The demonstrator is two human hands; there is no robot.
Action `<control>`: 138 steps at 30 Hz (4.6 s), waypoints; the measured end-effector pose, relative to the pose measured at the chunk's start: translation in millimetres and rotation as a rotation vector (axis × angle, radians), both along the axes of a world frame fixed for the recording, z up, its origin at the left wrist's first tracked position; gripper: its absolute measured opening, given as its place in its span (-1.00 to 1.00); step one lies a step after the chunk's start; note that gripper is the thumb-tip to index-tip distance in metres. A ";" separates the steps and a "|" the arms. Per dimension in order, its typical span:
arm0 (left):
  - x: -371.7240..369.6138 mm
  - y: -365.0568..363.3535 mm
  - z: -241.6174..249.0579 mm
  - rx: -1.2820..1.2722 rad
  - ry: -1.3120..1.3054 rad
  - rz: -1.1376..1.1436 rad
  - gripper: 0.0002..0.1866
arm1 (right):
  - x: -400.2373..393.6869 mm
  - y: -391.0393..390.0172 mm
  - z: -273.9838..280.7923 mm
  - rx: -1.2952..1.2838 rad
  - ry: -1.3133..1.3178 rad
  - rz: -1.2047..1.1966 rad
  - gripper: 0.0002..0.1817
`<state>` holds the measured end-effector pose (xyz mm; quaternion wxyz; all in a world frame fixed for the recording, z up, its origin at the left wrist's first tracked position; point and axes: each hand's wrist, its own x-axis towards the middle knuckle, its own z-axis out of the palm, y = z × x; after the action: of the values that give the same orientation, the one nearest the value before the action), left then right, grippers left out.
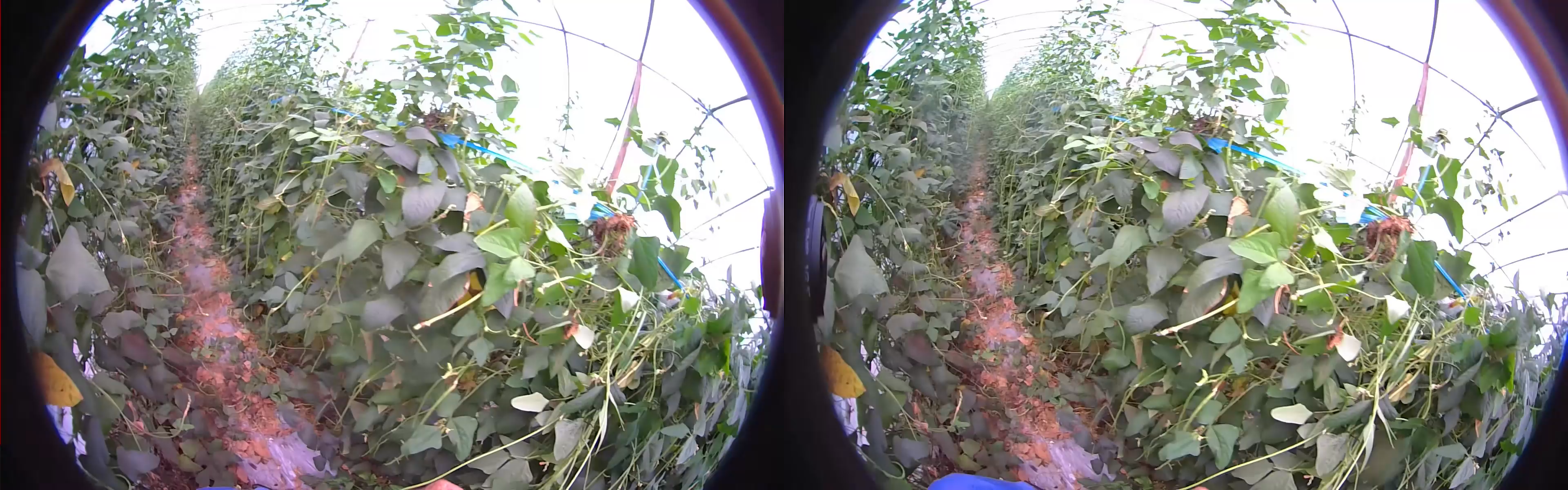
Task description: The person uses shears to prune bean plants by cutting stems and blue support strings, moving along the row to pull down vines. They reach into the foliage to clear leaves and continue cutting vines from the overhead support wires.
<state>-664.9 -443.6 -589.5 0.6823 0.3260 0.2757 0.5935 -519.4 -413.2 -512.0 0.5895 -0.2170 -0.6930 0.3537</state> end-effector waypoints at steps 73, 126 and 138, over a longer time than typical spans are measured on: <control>-622.2 -60.1 217.4 0.906 -0.046 0.684 -0.79 | -475.7 2.0 13.4 -0.433 -0.232 0.764 -0.68; -570.3 -155.0 22.0 0.218 1.535 1.145 -0.80 | -574.2 36.8 76.8 -0.261 -0.791 1.061 -0.65; -560.9 -218.8 -70.7 -0.588 1.794 0.409 -0.39 | -544.7 46.4 230.6 0.141 0.276 0.525 -0.73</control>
<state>-1225.8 -662.4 -660.2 0.1557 0.4198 0.8834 0.1382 -1064.1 -366.8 -281.4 0.5801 0.0612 -0.6616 0.4711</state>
